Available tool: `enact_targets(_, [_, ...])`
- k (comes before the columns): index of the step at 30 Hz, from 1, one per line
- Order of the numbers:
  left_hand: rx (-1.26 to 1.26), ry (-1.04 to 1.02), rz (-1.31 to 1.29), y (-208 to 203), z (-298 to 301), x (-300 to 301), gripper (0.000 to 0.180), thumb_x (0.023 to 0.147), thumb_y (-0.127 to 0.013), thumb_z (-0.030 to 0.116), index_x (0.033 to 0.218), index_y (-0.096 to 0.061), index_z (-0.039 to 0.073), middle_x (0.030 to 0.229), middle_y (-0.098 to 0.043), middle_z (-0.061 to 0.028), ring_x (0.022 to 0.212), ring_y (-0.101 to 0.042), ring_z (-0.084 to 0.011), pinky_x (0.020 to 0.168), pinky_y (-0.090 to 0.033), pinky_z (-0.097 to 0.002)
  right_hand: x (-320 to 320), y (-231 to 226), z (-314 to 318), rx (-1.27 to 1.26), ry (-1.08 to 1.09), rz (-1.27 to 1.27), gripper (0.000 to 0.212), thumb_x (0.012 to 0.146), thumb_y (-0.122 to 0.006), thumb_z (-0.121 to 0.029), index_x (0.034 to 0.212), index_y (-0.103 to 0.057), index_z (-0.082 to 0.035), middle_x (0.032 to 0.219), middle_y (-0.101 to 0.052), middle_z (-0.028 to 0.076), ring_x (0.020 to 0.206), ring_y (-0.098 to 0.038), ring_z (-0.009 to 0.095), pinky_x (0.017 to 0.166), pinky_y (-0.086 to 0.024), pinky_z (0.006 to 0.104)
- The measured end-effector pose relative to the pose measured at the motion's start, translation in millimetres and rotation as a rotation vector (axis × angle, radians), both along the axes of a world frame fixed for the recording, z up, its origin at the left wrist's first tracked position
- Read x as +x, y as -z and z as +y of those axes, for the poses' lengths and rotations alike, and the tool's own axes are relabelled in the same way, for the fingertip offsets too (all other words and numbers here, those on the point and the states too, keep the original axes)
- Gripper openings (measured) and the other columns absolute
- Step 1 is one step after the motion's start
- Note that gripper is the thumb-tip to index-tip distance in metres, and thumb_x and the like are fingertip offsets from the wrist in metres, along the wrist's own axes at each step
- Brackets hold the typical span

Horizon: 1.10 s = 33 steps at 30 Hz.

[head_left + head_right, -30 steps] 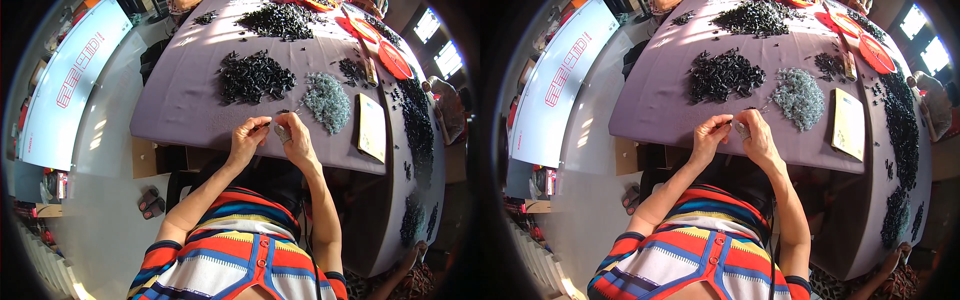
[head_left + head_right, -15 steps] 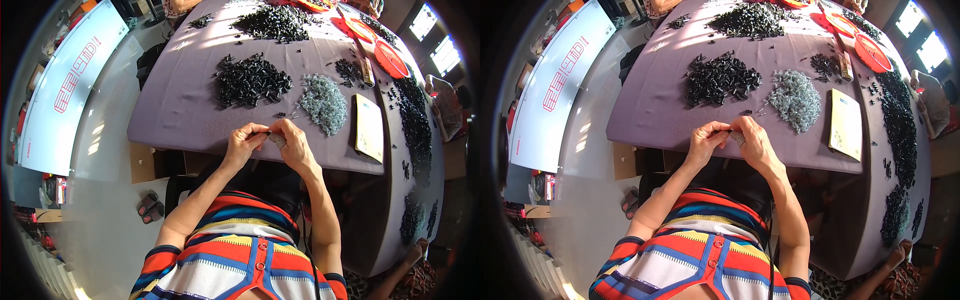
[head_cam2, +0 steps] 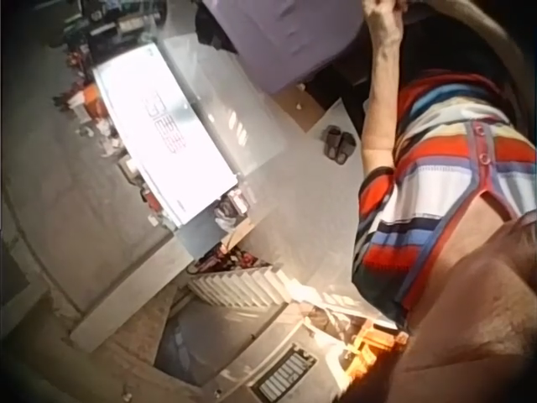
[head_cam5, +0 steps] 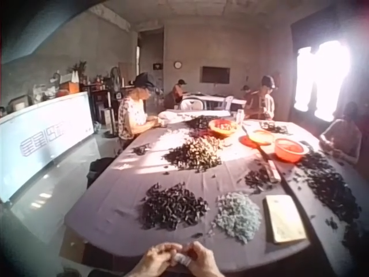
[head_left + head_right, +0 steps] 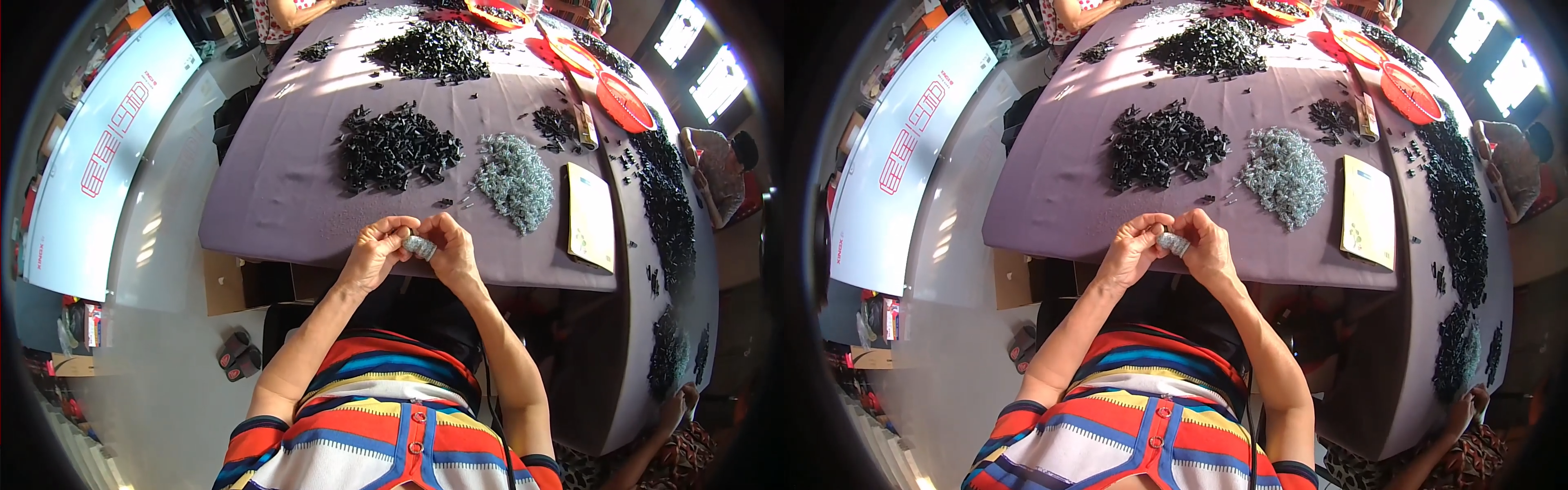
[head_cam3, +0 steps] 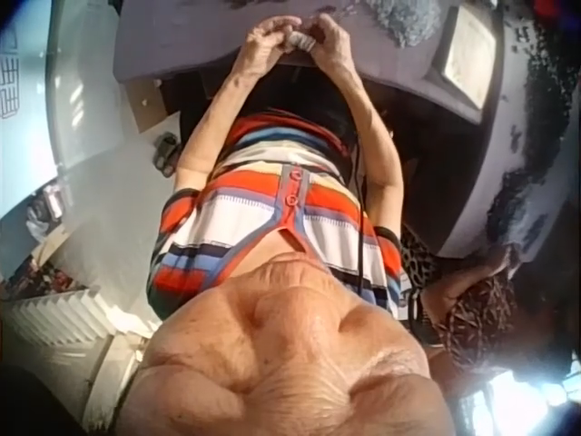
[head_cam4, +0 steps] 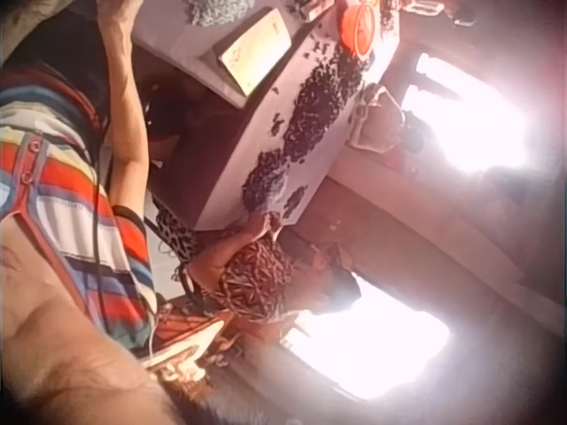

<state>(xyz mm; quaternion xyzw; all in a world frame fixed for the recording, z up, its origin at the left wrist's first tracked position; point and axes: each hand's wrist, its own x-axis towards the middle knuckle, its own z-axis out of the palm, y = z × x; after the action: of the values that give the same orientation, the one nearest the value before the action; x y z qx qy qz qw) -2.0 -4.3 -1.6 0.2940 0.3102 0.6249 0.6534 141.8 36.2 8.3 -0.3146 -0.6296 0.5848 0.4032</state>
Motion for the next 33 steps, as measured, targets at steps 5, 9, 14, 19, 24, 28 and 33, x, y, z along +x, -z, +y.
enact_targets(5, [-0.062,0.006,-0.098,5.7,0.9,-5.4,0.013,0.087,-0.058,0.010,0.098,-0.061,0.003,0.075,-0.057,-0.0007,0.061,-0.048,-0.0074,0.058,-0.042,-0.0218,-2.5,-2.3,-3.7,0.051,0.022,-0.034,0.018,0.076,-0.062,0.008,0.086,-0.051,-0.001,0.076,-0.063,0.005,0.071,-0.062,0.011,0.063,-0.049,0.0244])
enact_targets(9, [-0.108,-0.008,-0.115,3.2,3.2,-3.0,0.012,0.087,-0.059,0.011,0.096,-0.061,0.003,0.076,-0.058,-0.0006,0.060,-0.049,-0.0077,0.057,-0.042,-0.0219,-2.6,-1.7,-4.1,0.174,0.063,-0.131,0.018,0.075,-0.060,0.009,0.088,-0.051,-0.001,0.077,-0.064,0.009,0.072,-0.064,0.014,0.064,-0.050,0.0265])
enact_targets(14, [-0.173,-0.049,-0.201,4.4,4.6,-2.8,0.010,0.087,-0.058,0.012,0.092,-0.063,0.005,0.076,-0.058,-0.0017,0.061,-0.049,-0.0082,0.057,-0.042,-0.0236,3.0,-0.9,-0.4,0.271,0.064,-0.170,0.018,0.075,-0.061,0.006,0.090,-0.054,-0.001,0.079,-0.064,0.012,0.074,-0.065,0.020,0.065,-0.050,0.0294])
enact_targets(19, [-0.172,0.065,-0.338,4.1,5.7,-17.1,0.011,0.087,-0.059,0.014,0.093,-0.063,0.005,0.077,-0.059,-0.0030,0.063,-0.051,-0.0103,0.057,-0.042,-0.0245,19.0,-6.8,16.4,0.534,0.311,-0.385,0.018,0.073,-0.062,0.002,0.089,-0.057,-0.003,0.079,-0.060,0.013,0.074,-0.061,0.030,0.066,-0.048,0.0352])
enact_targets(24, [-0.181,0.107,-0.406,4.5,6.2,-20.0,0.012,0.086,-0.061,0.017,0.092,-0.063,0.006,0.077,-0.059,-0.0027,0.064,-0.052,-0.0110,0.056,-0.042,-0.0257,33.0,-4.6,29.8,0.750,0.469,-0.506,0.025,0.067,-0.056,0.006,0.089,-0.059,-0.006,0.091,-0.056,0.010,0.083,-0.053,0.030,0.073,-0.045,0.0369])
enact_targets(28, [-0.171,0.107,-0.425,9.4,6.3,-21.6,0.012,0.086,-0.061,0.017,0.091,-0.063,0.006,0.077,-0.058,-0.0023,0.064,-0.052,-0.0109,0.056,-0.042,-0.0260,32.5,-3.8,34.3,0.873,0.488,-0.665,0.036,0.062,-0.052,0.009,0.093,-0.061,-0.006,0.096,-0.057,0.008,0.090,-0.050,0.030,0.080,-0.042,0.0383])
enact_targets(33, [-0.167,0.114,-0.403,8.6,6.3,-18.2,0.014,0.085,-0.062,0.020,0.090,-0.063,0.007,0.079,-0.058,-0.0012,0.064,-0.050,-0.0101,0.056,-0.042,-0.0252,21.6,-4.0,34.6,0.951,0.451,-0.767,0.041,0.060,-0.054,0.007,0.098,-0.062,-0.005,0.104,-0.054,0.005,0.096,-0.047,0.027,0.082,-0.038,0.0377])
